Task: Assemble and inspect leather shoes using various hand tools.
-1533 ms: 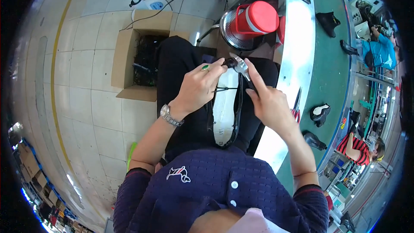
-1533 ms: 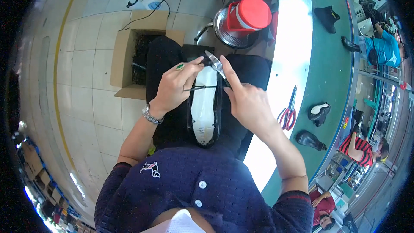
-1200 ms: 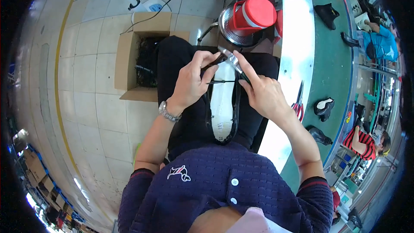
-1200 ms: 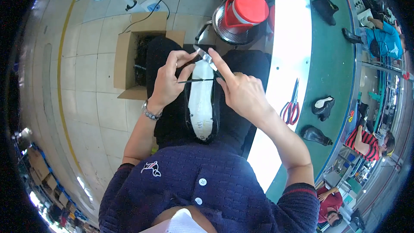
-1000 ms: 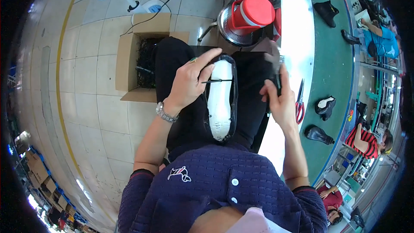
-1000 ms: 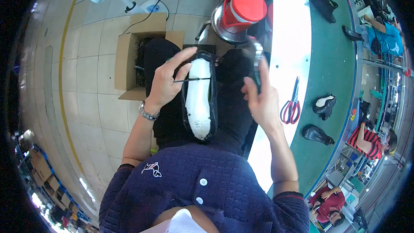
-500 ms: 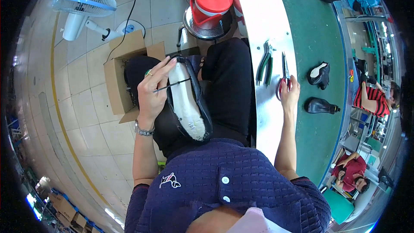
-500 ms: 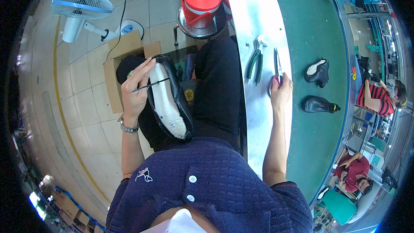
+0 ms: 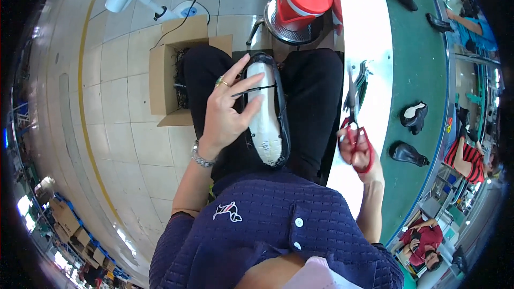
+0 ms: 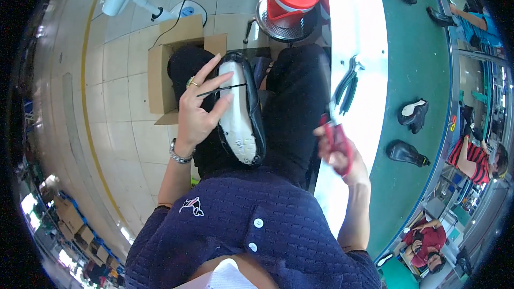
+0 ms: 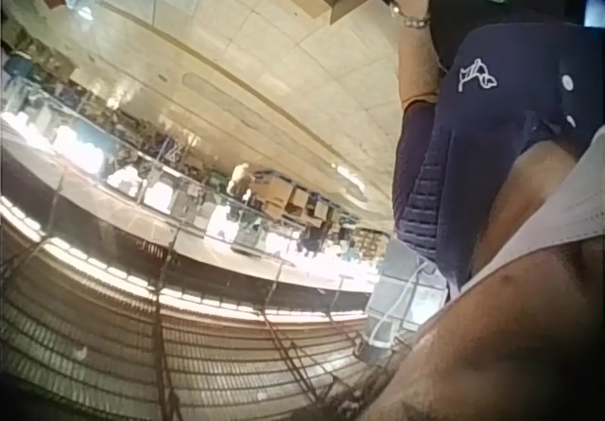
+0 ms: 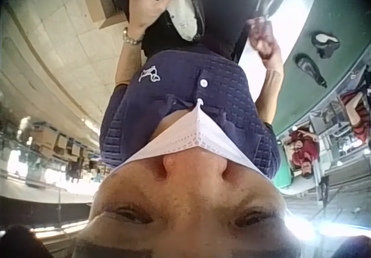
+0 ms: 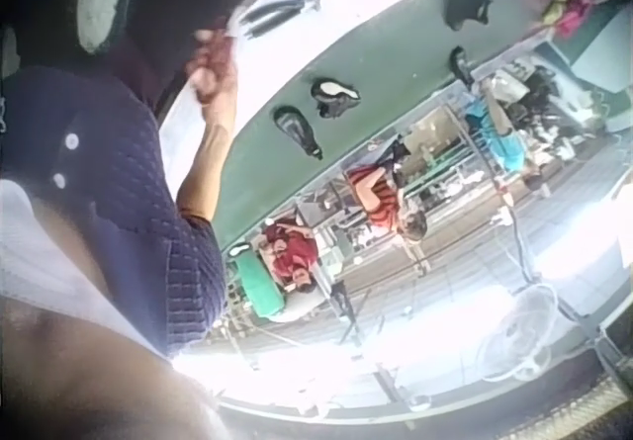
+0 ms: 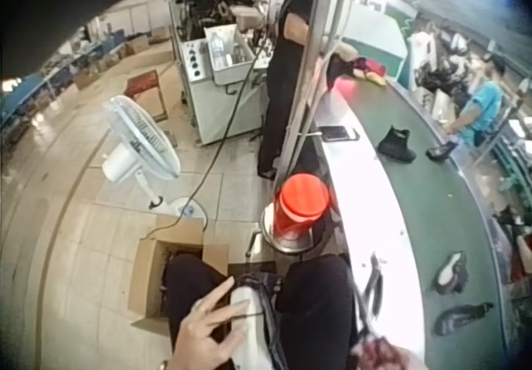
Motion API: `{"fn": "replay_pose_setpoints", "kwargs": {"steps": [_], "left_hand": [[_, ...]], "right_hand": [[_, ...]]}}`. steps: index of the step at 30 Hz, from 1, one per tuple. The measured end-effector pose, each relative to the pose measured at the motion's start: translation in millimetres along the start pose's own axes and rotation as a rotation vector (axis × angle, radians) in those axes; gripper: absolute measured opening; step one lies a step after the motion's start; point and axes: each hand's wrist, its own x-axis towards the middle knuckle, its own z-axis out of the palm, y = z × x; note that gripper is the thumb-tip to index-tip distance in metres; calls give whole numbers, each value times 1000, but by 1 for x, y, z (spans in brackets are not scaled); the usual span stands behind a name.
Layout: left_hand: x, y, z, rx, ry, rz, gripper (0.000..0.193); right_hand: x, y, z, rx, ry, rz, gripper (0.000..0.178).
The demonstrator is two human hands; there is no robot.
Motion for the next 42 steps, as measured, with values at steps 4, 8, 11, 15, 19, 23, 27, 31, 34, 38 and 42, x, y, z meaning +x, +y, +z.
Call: {"fn": "replay_pose_setpoints", "kwargs": {"steps": [4, 8, 11, 15, 19, 23, 27, 31, 34, 38, 42], "left_hand": [[-8, -5, 21, 87, 175, 34, 19], [-11, -11, 31, 200, 275, 131, 9], [-14, -13, 32, 238, 271, 147, 10], [-14, -14, 31, 284, 285, 219, 11], [-16, -13, 32, 342, 245, 271, 15], [-15, -8, 31, 449, 318, 377, 15], [-14, 6, 22, 464, 317, 397, 7], [-12, 32, -2, 99, 489, 427, 8], [6, 71, -41, -100, 963, 606, 20], [12, 26, -86, 406, 694, 314, 22], [-6, -51, -90, 753, 241, -88, 28]], "right_hand": [[8, -4, 44, 147, -311, 492, 102], [7, -3, 69, -137, -390, 312, 85], [9, -1, 84, -97, -332, 315, 75], [18, 2, 98, -354, -295, 326, 66], [14, 24, 97, -361, -218, 174, 63], [13, 34, 89, -402, -198, 120, 60], [15, 33, 88, -379, -215, 129, 54], [13, 34, 87, -311, -237, 128, 51], [7, 22, 79, -369, -186, 75, 41], [12, 31, 27, -530, 242, -319, 30], [21, 32, -41, -858, 757, -234, 32]]}}
